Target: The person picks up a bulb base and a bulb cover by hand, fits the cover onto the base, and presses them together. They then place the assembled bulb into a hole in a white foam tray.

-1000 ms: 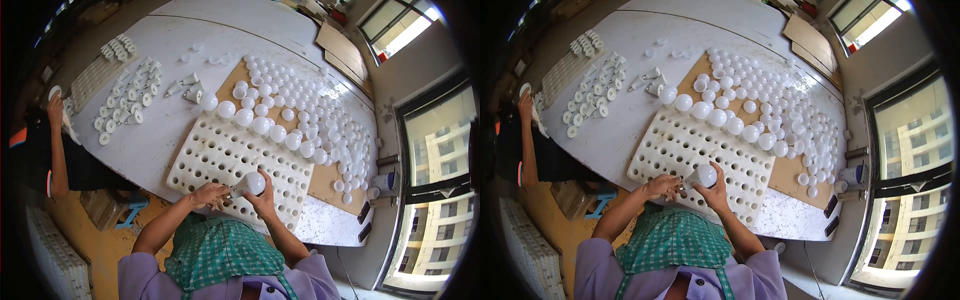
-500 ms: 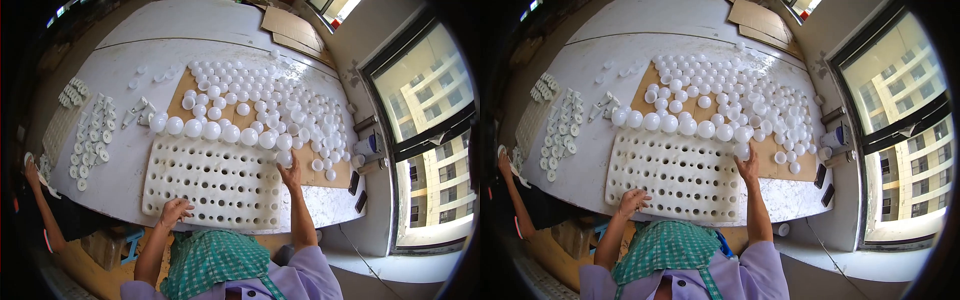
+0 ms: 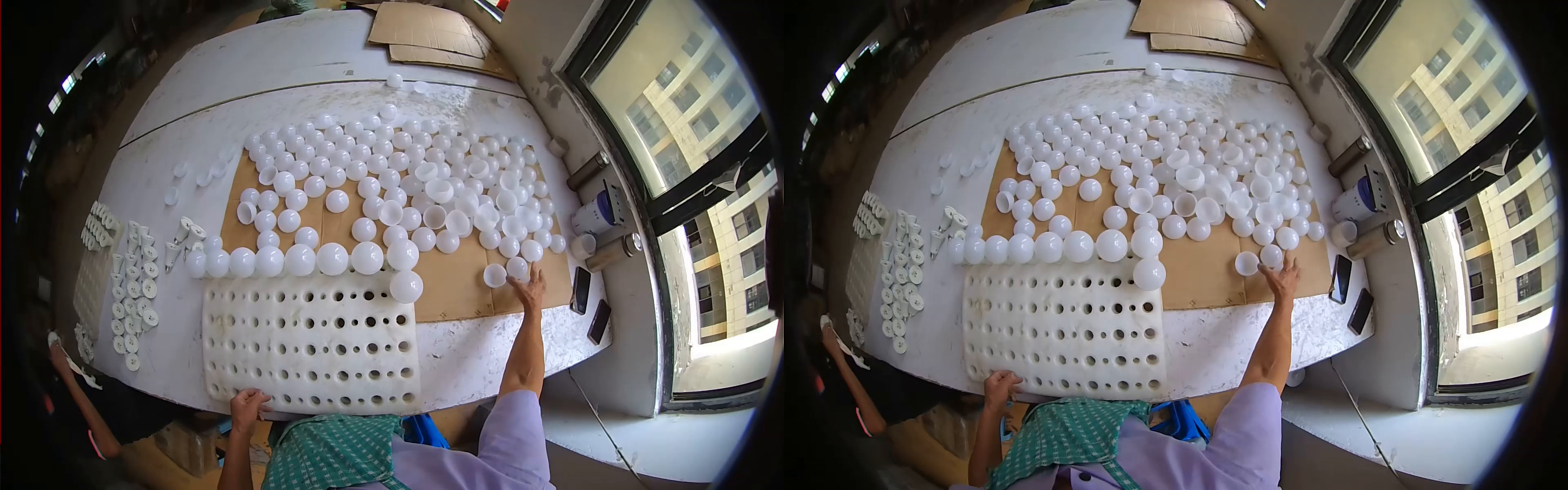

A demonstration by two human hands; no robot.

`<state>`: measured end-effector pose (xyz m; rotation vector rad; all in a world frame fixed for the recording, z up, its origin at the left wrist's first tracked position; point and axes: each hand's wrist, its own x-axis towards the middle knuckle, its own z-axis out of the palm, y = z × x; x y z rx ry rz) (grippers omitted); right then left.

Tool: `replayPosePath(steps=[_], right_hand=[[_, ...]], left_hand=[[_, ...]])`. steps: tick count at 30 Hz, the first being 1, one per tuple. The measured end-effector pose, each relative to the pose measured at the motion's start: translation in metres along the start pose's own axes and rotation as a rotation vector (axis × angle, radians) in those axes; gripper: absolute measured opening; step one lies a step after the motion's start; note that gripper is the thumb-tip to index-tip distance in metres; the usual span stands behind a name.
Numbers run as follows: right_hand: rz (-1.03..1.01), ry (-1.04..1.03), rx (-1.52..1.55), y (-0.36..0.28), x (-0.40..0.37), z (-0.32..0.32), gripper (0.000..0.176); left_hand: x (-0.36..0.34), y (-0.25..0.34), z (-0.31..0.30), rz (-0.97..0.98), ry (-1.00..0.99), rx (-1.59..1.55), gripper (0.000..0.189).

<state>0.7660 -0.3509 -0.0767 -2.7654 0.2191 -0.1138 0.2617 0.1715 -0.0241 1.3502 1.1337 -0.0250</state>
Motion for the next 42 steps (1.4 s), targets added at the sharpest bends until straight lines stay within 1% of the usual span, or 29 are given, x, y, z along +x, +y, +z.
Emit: replayPosePath(steps=[1, 3, 6, 8, 9, 11, 12, 14, 16, 17, 18, 19, 20, 21, 23, 24, 26, 27, 29, 31, 32, 33, 35, 36, 37, 39, 40, 41, 42], right_hand=[[0.005, -0.008, 0.009, 0.007, 0.007, 0.009, 0.096], [-0.046, -0.289, 0.056, -0.023, 0.001, 0.001, 0.098], [-0.207, -0.285, 0.037, -0.07, -0.036, 0.015, 0.092], [-0.301, -0.266, 0.122, -0.099, -0.061, 0.031, 0.087], [-0.294, -0.272, 0.123, -0.11, -0.072, 0.04, 0.087], [-0.485, -0.253, 0.241, -0.127, -0.083, 0.053, 0.085], [-0.483, -0.257, 0.25, -0.127, -0.078, 0.052, 0.085], [-0.485, -0.176, 0.633, -0.132, -0.057, 0.044, 0.084], [-0.46, 0.127, 0.671, -0.117, 0.006, 0.03, 0.081], [-0.438, 0.28, 0.548, -0.104, 0.046, 0.022, 0.077], [-0.362, 0.337, 0.383, -0.093, 0.082, 0.01, 0.076], [-0.24, 0.306, 0.239, -0.081, 0.116, 0.006, 0.078], [-0.095, 0.219, 0.216, -0.07, 0.146, 0.008, 0.082], [-0.011, 0.095, 0.174, -0.062, 0.17, 0.013, 0.083], [-0.037, -0.102, 0.047, -0.077, 0.181, 0.019, 0.077], [-0.044, -0.1, 0.05, -0.088, 0.176, 0.017, 0.077], [-0.222, -0.061, 0.065, -0.112, 0.162, 0.017, 0.076], [-0.232, -0.069, 0.062, -0.122, 0.161, 0.025, 0.076], [-0.341, -0.209, 0.422, -0.137, 0.154, 0.043, 0.071], [-0.375, -0.284, 0.281, -0.163, 0.135, 0.044, 0.068], [-0.37, -0.261, 0.255, -0.176, 0.124, 0.044, 0.062], [-0.377, -0.262, 0.26, -0.181, 0.119, 0.049, 0.062], [-0.509, -0.249, 0.513, -0.19, 0.109, 0.062, 0.056], [-0.659, -0.175, 0.403, -0.196, 0.104, 0.067, 0.051], [-0.669, -0.176, 0.409, -0.204, 0.099, 0.072, 0.051], [-0.739, -0.313, 0.397, -0.225, 0.085, 0.078, 0.05], [-0.73, -0.393, 0.431, -0.234, 0.077, 0.085, 0.049], [-0.733, -0.396, 0.431, -0.24, 0.071, 0.092, 0.049], [-0.758, -0.442, 0.47, -0.246, 0.067, 0.098, 0.049]], left_hand=[[0.0, 0.004, 0.004, 0.005, -0.016, 0.027, 0.032], [0.002, 0.004, 0.01, 0.006, -0.01, 0.066, 0.032], [0.005, 0.007, 0.02, -0.001, 0.005, 0.131, 0.032], [0.006, 0.006, 0.025, -0.019, 0.016, 0.171, 0.032], [0.007, 0.006, 0.026, -0.027, 0.037, 0.169, 0.031], [0.009, 0.005, 0.027, -0.034, 0.064, 0.175, 0.03], [0.01, 0.005, 0.026, -0.064, 0.069, 0.189, 0.029], [0.009, 0.008, 0.024, -0.089, 0.096, 0.206, 0.028], [0.004, 0.01, 0.027, -0.08, 0.087, 0.157, 0.024], [0.003, 0.012, 0.031, -0.076, 0.101, 0.159, 0.024], [0.002, 0.015, 0.036, -0.088, 0.119, 0.159, 0.023], [0.002, 0.017, 0.038, -0.101, 0.135, 0.159, 0.021], [0.006, 0.013, 0.036, -0.095, 0.142, 0.156, 0.021], [0.013, 0.004, 0.034, -0.095, 0.16, 0.147, 0.02], [0.024, -0.003, 0.032, -0.093, 0.179, 0.134, 0.018], [0.027, -0.003, 0.031, -0.097, 0.18, 0.178, 0.017], [0.029, -0.003, 0.034, -0.109, 0.189, 0.211, 0.016], [0.028, -0.003, 0.036, -0.091, 0.191, 0.207, 0.016], [0.024, -0.001, 0.037, -0.084, 0.197, 0.207, 0.016], [0.024, 0.003, 0.038, -0.105, 0.191, 0.194, 0.017], [0.025, -0.001, 0.037, -0.103, 0.198, 0.192, 0.017], [0.027, -0.006, 0.036, -0.085, 0.188, 0.153, 0.017], [0.026, -0.008, 0.033, -0.062, 0.187, 0.111, 0.017], [0.025, -0.006, 0.036, -0.074, 0.188, 0.125, 0.018], [0.024, -0.004, 0.037, -0.087, 0.19, 0.139, 0.018], [0.024, -0.007, 0.037, -0.058, 0.195, 0.159, 0.018], [0.023, -0.008, 0.036, -0.033, 0.188, 0.187, 0.018], [0.021, -0.007, 0.036, -0.035, 0.191, 0.185, 0.018], [0.021, -0.004, 0.038, -0.038, 0.191, 0.183, 0.019]])
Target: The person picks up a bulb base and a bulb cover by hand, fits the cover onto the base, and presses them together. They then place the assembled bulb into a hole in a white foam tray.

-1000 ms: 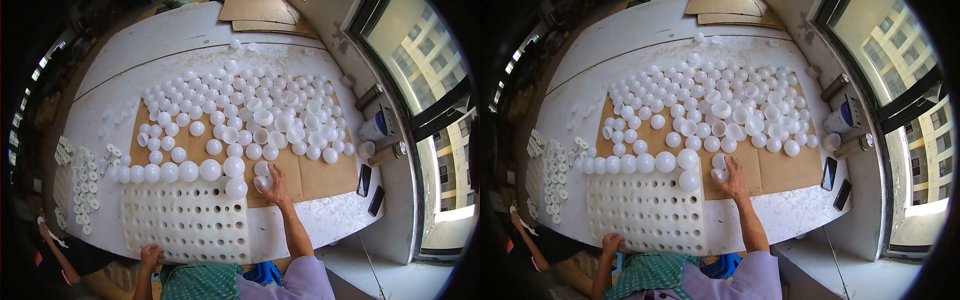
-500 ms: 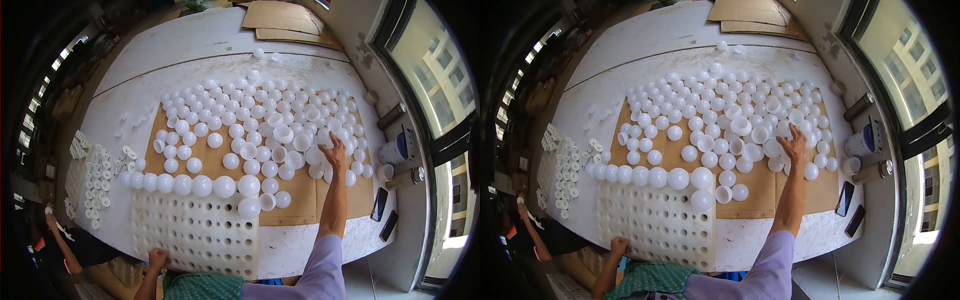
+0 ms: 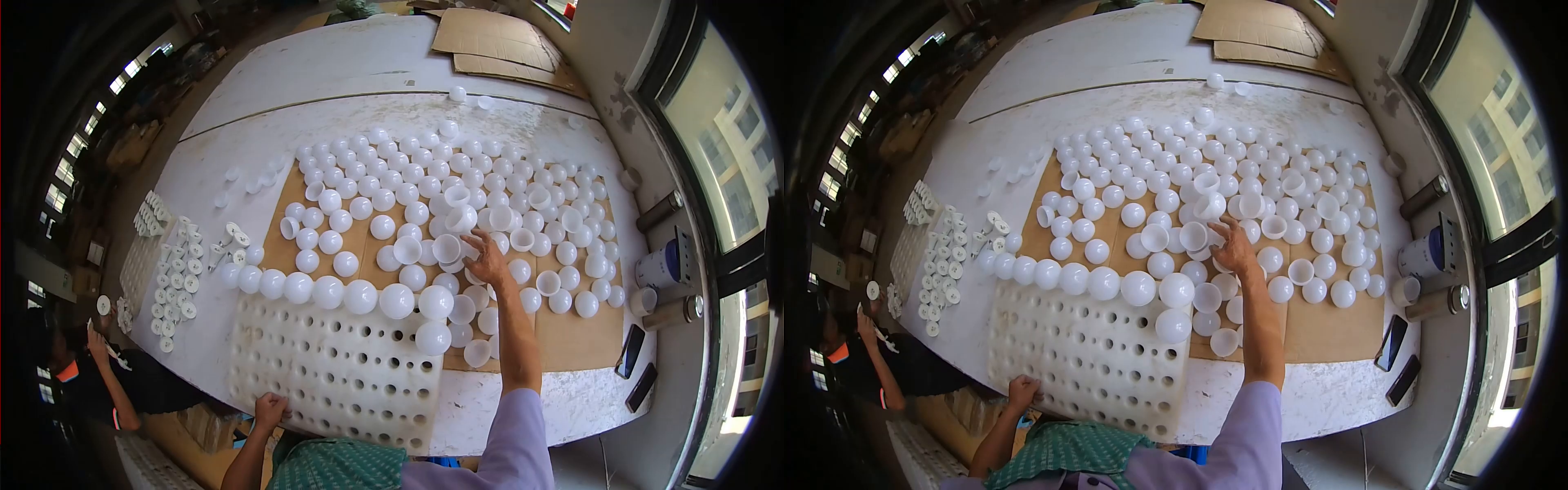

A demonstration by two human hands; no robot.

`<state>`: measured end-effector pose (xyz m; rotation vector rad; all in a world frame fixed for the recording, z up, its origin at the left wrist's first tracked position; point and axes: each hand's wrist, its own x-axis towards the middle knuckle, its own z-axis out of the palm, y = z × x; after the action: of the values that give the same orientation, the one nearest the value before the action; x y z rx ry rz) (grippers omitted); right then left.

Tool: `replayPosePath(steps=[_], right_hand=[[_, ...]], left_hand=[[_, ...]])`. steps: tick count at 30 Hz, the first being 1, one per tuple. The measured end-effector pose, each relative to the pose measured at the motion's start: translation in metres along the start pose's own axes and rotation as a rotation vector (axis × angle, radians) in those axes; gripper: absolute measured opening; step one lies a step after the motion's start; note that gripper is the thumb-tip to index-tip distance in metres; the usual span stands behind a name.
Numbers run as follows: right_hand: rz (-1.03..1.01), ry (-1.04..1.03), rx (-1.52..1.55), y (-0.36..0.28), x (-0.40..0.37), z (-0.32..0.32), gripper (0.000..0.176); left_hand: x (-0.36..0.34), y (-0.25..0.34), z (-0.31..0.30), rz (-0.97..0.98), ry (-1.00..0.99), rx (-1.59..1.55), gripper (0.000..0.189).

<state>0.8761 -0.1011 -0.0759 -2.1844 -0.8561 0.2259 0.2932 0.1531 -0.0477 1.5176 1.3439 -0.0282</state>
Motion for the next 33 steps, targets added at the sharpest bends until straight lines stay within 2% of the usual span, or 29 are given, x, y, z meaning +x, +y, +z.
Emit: replayPosePath(steps=[3, 5, 7, 8, 9, 11, 12, 13, 15, 17, 19, 21, 23, 27, 29, 31, 33], right_hand=[[-0.051, -0.038, 0.056, -0.017, -0.004, 0.008, 0.049], [-0.113, 0.122, 0.02, -0.024, -0.009, 0.006, 0.048], [-0.03, 0.268, 0.159, -0.041, -0.028, -0.012, 0.041], [-0.054, 0.366, 0.209, -0.037, -0.038, -0.014, 0.039], [0.072, 0.386, 0.302, -0.05, -0.054, -0.025, 0.034], [0.092, 0.407, 0.595, -0.065, -0.086, -0.035, 0.031], [-0.082, 0.508, 0.374, -0.031, -0.105, -0.024, 0.037], [-0.106, 0.509, 0.192, -0.046, -0.127, -0.032, 0.046], [0.063, 0.456, 0.144, -0.095, -0.165, -0.041, 0.053], [0.147, 0.206, 0.13, -0.13, -0.2, -0.041, 0.066], [0.098, -0.053, 0.111, -0.16, -0.228, -0.028, 0.075], [0.057, -0.409, -0.001, -0.186, -0.245, -0.009, 0.069], [0.052, -0.577, -0.155, -0.221, -0.254, 0.012, 0.067], [-0.04, -0.678, -0.273, -0.26, -0.261, 0.05, 0.069], [0.086, -0.773, -0.201, -0.292, -0.263, 0.06, 0.06], [0.094, -0.787, -0.127, -0.308, -0.271, 0.07, 0.055], [-0.038, -0.696, 0.2, -0.323, -0.281, 0.079, 0.051]], left_hand=[[-0.003, 0.003, 0.0, -0.012, 0.005, 0.008, 0.019], [0.001, 0.001, 0.003, -0.021, 0.022, 0.004, 0.019], [0.005, -0.007, 0.0, -0.055, 0.005, 0.021, 0.021], [0.004, -0.008, -0.002, -0.044, -0.01, 0.022, 0.022], [0.004, -0.007, -0.001, -0.032, -0.011, 0.019, 0.023], [0.002, -0.001, -0.002, -0.049, -0.014, 0.045, 0.028], [0.0, 0.0, -0.003, -0.049, -0.027, 0.026, 0.028], [0.0, 0.003, -0.004, -0.041, -0.054, 0.008, 0.028], [-0.005, 0.013, -0.007, -0.013, -0.075, 0.044, 0.029], [-0.006, 0.013, -0.011, -0.01, -0.086, 0.001, 0.028], [-0.003, 0.01, -0.019, 0.001, -0.11, -0.036, 0.028], [0.003, 0.006, -0.031, 0.077, -0.062, -0.077, 0.028], [0.017, 0.0, -0.054, 0.164, -0.045, -0.106, 0.028], [0.065, -0.014, -0.126, 0.355, 0.47, 0.094, 0.023], [0.099, -0.034, -0.178, 0.421, 0.653, 0.121, 0.025], [0.12, -0.04, -0.231, 0.31, 0.739, 0.212, 0.031], [0.154, -0.057, -0.272, 0.181, 0.739, 0.312, 0.041]])
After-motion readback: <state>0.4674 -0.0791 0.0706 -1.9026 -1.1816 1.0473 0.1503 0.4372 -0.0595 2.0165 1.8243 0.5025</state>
